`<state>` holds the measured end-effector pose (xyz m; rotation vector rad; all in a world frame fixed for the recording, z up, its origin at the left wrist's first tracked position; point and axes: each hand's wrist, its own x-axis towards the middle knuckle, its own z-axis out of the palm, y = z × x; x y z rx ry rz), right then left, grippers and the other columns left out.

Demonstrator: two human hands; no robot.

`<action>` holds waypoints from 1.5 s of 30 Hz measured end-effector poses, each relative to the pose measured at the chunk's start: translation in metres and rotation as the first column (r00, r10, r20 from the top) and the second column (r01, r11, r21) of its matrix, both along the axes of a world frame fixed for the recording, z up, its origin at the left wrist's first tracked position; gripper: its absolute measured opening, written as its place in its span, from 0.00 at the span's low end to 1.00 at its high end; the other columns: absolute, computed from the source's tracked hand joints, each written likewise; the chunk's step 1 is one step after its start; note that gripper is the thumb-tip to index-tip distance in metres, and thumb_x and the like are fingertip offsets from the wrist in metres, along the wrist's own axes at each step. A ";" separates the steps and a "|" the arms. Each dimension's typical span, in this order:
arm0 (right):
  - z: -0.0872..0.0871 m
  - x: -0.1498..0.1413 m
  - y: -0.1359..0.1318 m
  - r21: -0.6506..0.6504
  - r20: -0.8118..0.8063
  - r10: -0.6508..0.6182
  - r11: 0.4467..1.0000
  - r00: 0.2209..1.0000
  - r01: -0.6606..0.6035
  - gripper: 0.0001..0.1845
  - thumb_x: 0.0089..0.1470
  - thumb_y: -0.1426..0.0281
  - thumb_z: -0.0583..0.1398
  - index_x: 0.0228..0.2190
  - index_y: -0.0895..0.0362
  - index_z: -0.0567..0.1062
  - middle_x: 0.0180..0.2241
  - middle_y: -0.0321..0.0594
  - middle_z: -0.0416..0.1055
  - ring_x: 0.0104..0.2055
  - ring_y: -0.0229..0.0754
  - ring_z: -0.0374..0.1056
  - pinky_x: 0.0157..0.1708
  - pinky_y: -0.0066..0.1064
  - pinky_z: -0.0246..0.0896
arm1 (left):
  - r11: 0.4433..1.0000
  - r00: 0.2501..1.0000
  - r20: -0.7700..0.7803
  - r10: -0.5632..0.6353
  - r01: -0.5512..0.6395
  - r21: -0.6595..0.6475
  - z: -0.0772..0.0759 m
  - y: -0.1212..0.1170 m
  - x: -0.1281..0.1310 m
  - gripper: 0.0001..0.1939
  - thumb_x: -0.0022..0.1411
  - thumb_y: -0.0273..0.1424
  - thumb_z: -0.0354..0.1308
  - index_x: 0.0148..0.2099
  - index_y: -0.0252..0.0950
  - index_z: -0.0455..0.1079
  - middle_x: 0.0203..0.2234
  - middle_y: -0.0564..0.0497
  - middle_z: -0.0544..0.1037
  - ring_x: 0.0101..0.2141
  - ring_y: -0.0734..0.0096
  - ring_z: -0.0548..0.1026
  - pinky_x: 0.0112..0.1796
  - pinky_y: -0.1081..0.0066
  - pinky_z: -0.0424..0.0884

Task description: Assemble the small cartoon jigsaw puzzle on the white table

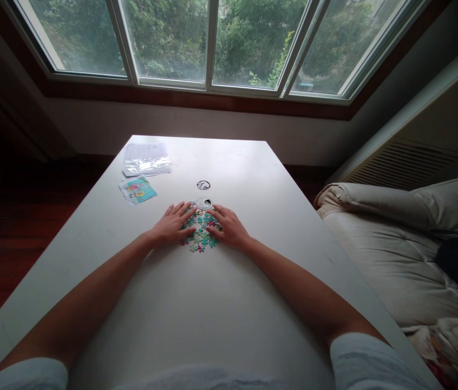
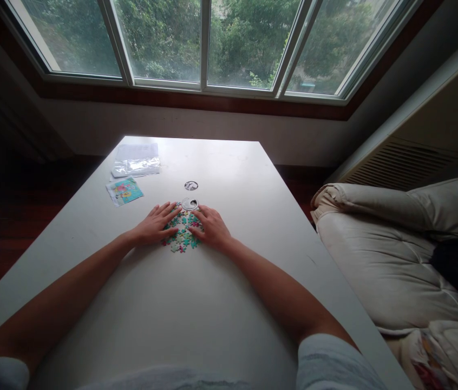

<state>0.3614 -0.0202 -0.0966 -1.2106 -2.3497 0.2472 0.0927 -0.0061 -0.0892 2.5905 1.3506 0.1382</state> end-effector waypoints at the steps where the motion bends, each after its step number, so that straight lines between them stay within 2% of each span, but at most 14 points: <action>1: 0.001 0.000 0.000 0.006 -0.009 0.010 1.000 1.000 -0.009 0.31 0.60 0.56 0.63 0.61 0.52 0.69 0.65 0.51 0.60 0.67 0.56 0.56 0.65 0.51 0.53 | 1.000 1.000 0.002 0.001 -0.001 0.006 -0.001 0.000 0.000 0.37 0.71 0.55 0.41 0.76 0.48 0.42 0.74 0.50 0.42 0.72 0.53 0.39 0.68 0.47 0.38; 5: 0.005 -0.003 -0.003 0.033 -0.068 0.081 0.996 0.994 -0.079 0.23 0.61 0.61 0.62 0.57 0.50 0.73 0.65 0.47 0.62 0.66 0.53 0.58 0.65 0.50 0.54 | 0.999 1.000 0.013 0.011 -0.012 0.036 -0.004 0.001 0.000 0.34 0.72 0.50 0.42 0.75 0.48 0.44 0.74 0.51 0.44 0.72 0.55 0.41 0.68 0.48 0.40; 8: 0.008 -0.004 -0.006 0.040 -0.067 0.189 0.982 0.980 -0.187 0.17 0.62 0.63 0.61 0.53 0.49 0.76 0.65 0.44 0.63 0.66 0.51 0.58 0.65 0.50 0.54 | 0.998 0.999 0.030 0.027 -0.028 0.061 -0.005 0.000 0.001 0.34 0.73 0.50 0.42 0.75 0.47 0.46 0.73 0.50 0.46 0.72 0.56 0.43 0.69 0.49 0.41; 11: 0.011 -0.005 -0.008 0.044 -0.031 0.297 0.954 0.955 -0.295 0.16 0.63 0.62 0.61 0.51 0.48 0.77 0.66 0.42 0.61 0.68 0.50 0.55 0.66 0.50 0.52 | 0.998 0.998 0.044 0.033 -0.036 0.055 -0.004 0.001 0.001 0.34 0.73 0.50 0.42 0.75 0.46 0.48 0.73 0.50 0.47 0.72 0.55 0.44 0.69 0.49 0.42; 14: 0.012 -0.005 -0.009 0.037 0.020 0.350 0.936 0.937 -0.350 0.17 0.64 0.59 0.61 0.52 0.47 0.78 0.68 0.42 0.58 0.71 0.51 0.51 0.68 0.50 0.49 | 1.000 0.999 0.048 0.009 -0.009 0.001 0.001 0.004 -0.002 0.33 0.73 0.49 0.42 0.75 0.47 0.47 0.73 0.51 0.47 0.72 0.56 0.43 0.68 0.49 0.42; 19: 0.010 -0.005 -0.009 -0.010 0.064 0.338 0.941 0.939 -0.338 0.20 0.63 0.58 0.61 0.55 0.45 0.76 0.68 0.41 0.57 0.71 0.52 0.49 0.68 0.52 0.48 | 0.996 0.996 0.059 -0.067 0.070 -0.063 0.007 0.007 -0.011 0.42 0.66 0.55 0.51 0.75 0.46 0.45 0.74 0.48 0.44 0.72 0.51 0.43 0.68 0.49 0.41; 22: 0.009 -0.005 -0.009 -0.009 0.050 0.335 0.942 0.941 -0.335 0.20 0.63 0.58 0.62 0.56 0.46 0.76 0.68 0.41 0.58 0.71 0.52 0.50 0.68 0.52 0.49 | 0.993 0.994 0.066 -0.091 0.095 -0.067 0.007 0.008 -0.014 0.45 0.64 0.57 0.52 0.76 0.47 0.43 0.74 0.48 0.42 0.72 0.50 0.42 0.68 0.49 0.39; 31: 0.010 -0.005 -0.009 0.020 0.066 0.367 0.929 0.928 -0.369 0.23 0.64 0.57 0.61 0.58 0.48 0.74 0.69 0.43 0.55 0.72 0.53 0.48 0.68 0.52 0.48 | 0.992 0.993 0.078 -0.094 0.100 -0.074 0.004 0.010 -0.015 0.45 0.65 0.58 0.52 0.76 0.48 0.43 0.74 0.48 0.41 0.72 0.49 0.41 0.68 0.49 0.39; 37: 0.004 -0.006 -0.006 0.047 0.047 0.364 0.930 0.930 -0.366 0.19 0.64 0.59 0.61 0.55 0.47 0.77 0.68 0.42 0.57 0.71 0.53 0.50 0.68 0.53 0.51 | 0.989 0.991 0.109 -0.079 0.092 -0.116 0.004 0.013 -0.015 0.45 0.65 0.56 0.53 0.76 0.47 0.43 0.74 0.48 0.42 0.72 0.49 0.41 0.68 0.49 0.38; 45: 0.007 -0.009 -0.006 0.080 0.013 0.364 0.928 0.931 -0.364 0.14 0.66 0.63 0.59 0.51 0.46 0.79 0.64 0.37 0.65 0.70 0.51 0.54 0.67 0.52 0.53 | 0.989 0.987 0.143 -0.075 0.092 -0.118 0.003 0.015 -0.015 0.43 0.65 0.54 0.54 0.75 0.46 0.46 0.74 0.47 0.44 0.72 0.50 0.43 0.68 0.49 0.39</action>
